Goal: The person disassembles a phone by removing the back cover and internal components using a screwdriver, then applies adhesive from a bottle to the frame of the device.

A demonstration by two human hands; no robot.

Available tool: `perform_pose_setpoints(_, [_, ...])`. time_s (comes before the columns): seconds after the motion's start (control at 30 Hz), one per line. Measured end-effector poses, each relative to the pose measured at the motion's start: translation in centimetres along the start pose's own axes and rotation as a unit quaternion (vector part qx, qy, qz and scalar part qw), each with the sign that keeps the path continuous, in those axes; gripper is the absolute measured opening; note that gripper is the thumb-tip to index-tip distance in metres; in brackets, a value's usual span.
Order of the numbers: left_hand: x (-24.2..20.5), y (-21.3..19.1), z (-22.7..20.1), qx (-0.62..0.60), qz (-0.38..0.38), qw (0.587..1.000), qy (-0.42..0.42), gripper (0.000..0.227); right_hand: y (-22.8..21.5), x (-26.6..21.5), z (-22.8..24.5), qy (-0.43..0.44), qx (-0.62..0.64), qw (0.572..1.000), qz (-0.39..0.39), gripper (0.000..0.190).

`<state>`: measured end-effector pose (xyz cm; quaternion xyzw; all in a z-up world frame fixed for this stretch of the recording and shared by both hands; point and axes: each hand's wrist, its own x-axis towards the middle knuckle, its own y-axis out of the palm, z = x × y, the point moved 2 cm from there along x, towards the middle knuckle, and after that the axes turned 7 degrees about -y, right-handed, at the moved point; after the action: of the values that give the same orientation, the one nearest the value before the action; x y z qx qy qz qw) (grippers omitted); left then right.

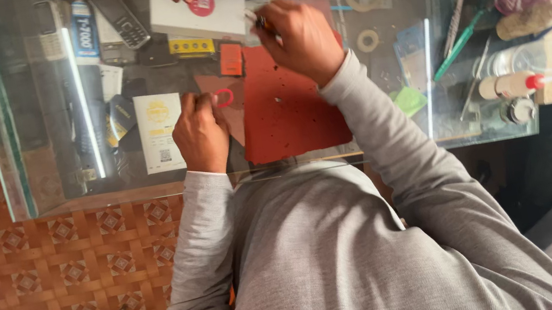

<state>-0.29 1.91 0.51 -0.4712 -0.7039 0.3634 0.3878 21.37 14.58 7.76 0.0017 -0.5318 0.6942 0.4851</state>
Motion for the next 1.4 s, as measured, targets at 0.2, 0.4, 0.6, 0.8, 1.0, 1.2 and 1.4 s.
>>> perform_pose_setpoints(0.2, [1.3,-1.5,-1.6,-0.011,0.026,0.999,0.028,0.017,-2.1,-7.9,-0.8,0.145,-0.090,0.983,-0.075,0.014])
perform_pose_setpoints(0.4, [0.3,-2.9,-8.5,-0.361,0.091,0.924,0.088,0.016,-6.1,-16.4,-4.1,0.294,-0.245,0.920,-0.089,0.020])
perform_pose_setpoints(0.6, [-1.1,1.6,-18.0,-0.467,0.307,0.829,-0.013,0.010,-9.6,-17.9,-2.8,0.295,-0.298,0.901,-0.114,0.037])
perform_pose_setpoints(0.8, [-3.6,4.7,-21.5,-0.486,0.334,0.796,0.132,0.010,-11.4,-21.4,4.4,0.353,0.278,0.870,-0.205,0.017])
perform_pose_setpoints(1.0, [-5.3,6.0,-20.8,-0.459,0.396,0.773,0.184,0.024,-10.3,-30.8,7.0,0.499,0.400,0.758,-0.129,0.018])
perform_pose_setpoints(1.2, [-3.7,6.6,-19.7,-0.418,0.396,0.804,0.145,0.026,-7.0,-41.0,0.6,0.510,0.328,0.772,-0.187,0.025])
perform_pose_setpoints(1.4, [-4.6,5.5,-22.2,-0.261,0.216,0.856,0.390,0.042,-6.0,-38.3,-10.4,0.262,-0.174,0.925,-0.211,0.063])
